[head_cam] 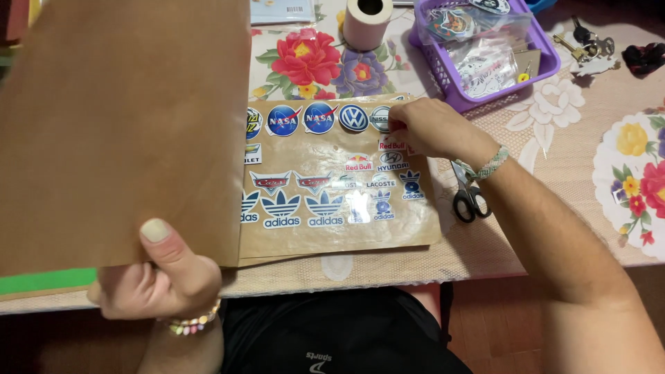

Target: Browsing and organizing a sticker collection in a scrapbook

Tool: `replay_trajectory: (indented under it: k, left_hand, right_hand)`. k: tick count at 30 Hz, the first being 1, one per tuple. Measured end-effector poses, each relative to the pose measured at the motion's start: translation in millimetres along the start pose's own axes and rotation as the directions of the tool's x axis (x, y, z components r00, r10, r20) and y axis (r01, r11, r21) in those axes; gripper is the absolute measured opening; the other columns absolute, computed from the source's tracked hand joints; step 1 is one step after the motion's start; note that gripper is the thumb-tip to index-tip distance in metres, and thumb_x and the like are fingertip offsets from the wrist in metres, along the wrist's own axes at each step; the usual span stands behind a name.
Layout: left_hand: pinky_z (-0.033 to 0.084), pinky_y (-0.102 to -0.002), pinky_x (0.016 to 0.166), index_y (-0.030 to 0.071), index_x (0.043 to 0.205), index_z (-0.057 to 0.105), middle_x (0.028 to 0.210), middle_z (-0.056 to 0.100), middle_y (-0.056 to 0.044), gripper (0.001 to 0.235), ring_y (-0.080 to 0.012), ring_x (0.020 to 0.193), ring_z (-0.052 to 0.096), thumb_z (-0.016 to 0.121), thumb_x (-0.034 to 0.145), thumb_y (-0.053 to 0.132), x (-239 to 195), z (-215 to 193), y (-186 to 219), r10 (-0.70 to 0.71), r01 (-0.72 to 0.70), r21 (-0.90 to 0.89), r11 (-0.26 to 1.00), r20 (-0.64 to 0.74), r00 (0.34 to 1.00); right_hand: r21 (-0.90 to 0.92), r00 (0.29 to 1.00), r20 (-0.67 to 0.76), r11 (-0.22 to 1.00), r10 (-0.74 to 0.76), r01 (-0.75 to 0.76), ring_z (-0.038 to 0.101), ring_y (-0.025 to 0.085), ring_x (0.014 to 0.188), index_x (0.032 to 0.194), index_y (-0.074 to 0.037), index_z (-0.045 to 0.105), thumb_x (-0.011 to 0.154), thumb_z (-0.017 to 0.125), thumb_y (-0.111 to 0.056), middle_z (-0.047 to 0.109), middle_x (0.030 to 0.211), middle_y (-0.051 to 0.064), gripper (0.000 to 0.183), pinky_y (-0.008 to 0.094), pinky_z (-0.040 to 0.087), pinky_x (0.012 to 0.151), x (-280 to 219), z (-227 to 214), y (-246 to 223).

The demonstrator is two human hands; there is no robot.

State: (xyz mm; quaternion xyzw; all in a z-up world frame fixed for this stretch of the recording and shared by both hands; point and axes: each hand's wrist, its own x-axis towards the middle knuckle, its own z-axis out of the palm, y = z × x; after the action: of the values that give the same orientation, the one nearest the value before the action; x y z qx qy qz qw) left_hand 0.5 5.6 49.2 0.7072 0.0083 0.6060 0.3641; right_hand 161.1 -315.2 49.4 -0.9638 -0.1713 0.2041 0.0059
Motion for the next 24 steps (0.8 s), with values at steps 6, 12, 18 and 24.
replay_trajectory:
  k: [6, 12, 18, 24]
  left_hand:
    - [0.031, -0.039, 0.048, -0.017, 0.092, 0.069, 0.066, 0.062, -0.025, 0.030, -0.0277, 0.048, 0.041, 0.064, 0.097, 0.012, -25, 8, -1, 0.049, -0.054, 0.020, 0.998, 0.188, 0.981]
    - [0.051, -0.052, 0.115, -0.005, 0.154, 0.023, 0.145, 0.056, -0.029, 0.098, -0.0434, 0.134, 0.060, 0.031, 0.094, 0.073, -42, 35, 26, 0.361, -0.038, -0.399, 0.916, 0.778, 0.514]
    - [0.042, -0.056, 0.109, -0.003, 0.128, 0.059, 0.136, 0.058, -0.025, 0.073, -0.0427, 0.131, 0.053, 0.042, 0.098, 0.061, -62, 13, -4, 0.480, -0.173, -0.447, 0.877, 0.827, 0.294]
    - [0.046, -0.045, 0.109, 0.001, 0.115, 0.068, 0.127, 0.067, -0.019, 0.031, -0.0325, 0.120, 0.063, 0.061, 0.102, 0.029, -101, 5, 7, 0.609, -0.292, -0.543, 0.787, 0.760, 0.226]
  right_hand:
    - [0.031, 0.999, -0.038, 1.000, 0.000, 0.001, 0.068, 0.038, 0.084, 0.101, -0.013, 0.060, 0.098, 0.058, -0.023, 0.073, 0.094, 0.011, 0.011, 0.049, 0.048, 0.070, -17, -2, 2]
    - [0.386, 0.832, -0.502, 0.922, 0.236, -0.028, 0.073, 0.021, 0.085, 0.100, -0.007, 0.073, 0.095, 0.081, -0.017, 0.075, 0.097, 0.008, 0.013, 0.035, 0.052, 0.073, -78, -27, 38]
    - [0.423, 0.706, -0.689, 0.882, 0.164, 0.208, 0.070, 0.020, 0.095, 0.112, 0.010, 0.071, 0.111, 0.084, 0.014, 0.073, 0.108, 0.018, 0.013, 0.025, 0.054, 0.080, -133, -11, 58]
    - [0.652, 0.962, -0.274, 0.737, 0.010, 0.178, 0.073, 0.009, 0.078, 0.093, -0.004, 0.076, 0.090, 0.072, -0.009, 0.078, 0.083, 0.005, 0.006, 0.020, 0.054, 0.068, -119, 19, 20]
